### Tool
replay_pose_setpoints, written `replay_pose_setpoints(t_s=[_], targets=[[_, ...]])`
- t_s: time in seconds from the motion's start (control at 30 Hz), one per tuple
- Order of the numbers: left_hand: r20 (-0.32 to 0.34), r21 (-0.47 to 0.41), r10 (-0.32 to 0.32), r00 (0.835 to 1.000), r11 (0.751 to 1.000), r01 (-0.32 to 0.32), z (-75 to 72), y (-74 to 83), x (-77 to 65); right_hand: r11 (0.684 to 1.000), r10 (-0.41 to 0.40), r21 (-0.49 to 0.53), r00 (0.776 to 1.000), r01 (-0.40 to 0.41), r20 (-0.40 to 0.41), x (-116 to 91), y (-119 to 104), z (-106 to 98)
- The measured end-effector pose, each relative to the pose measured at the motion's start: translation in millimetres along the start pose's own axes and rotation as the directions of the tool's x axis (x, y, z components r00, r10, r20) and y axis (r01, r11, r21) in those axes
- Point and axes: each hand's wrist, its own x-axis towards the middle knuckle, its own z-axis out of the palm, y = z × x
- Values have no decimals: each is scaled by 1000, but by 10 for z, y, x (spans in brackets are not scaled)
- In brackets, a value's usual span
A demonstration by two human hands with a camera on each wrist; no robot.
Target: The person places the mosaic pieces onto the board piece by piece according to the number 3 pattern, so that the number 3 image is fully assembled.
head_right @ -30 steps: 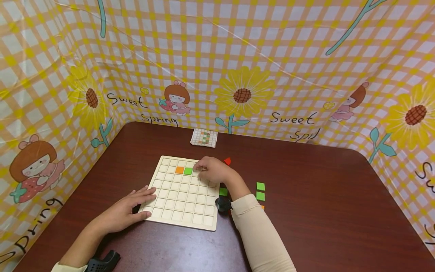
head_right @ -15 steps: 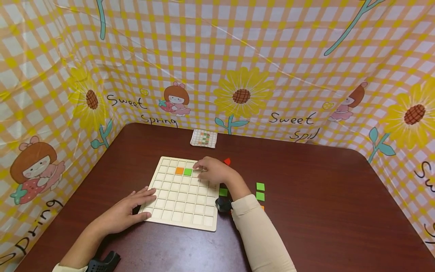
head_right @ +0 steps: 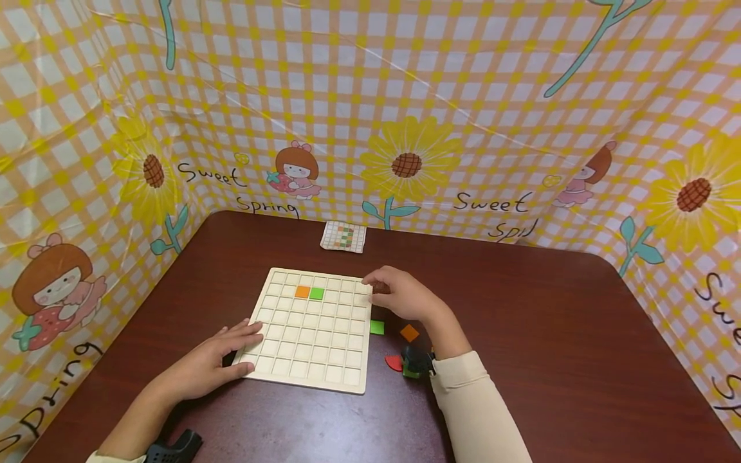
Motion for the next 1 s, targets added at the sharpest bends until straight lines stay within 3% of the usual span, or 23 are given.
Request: replay_pose_setpoints(t_s=[0.43,0.73,1.0], targets=[[-19,18,7,1000,1000,-6,4,14,-3,996,77,-41,993,-81,-89,-515,423,-200],[-17,7,1,1000,1000,-1,9,12,-9,988,141,-47,985,-146,-95,-815,752,-346],[-2,-1,-21,1000,1000,21,-5,17,-1,986,150,-57,984,-156,-94,-941,894,-373]])
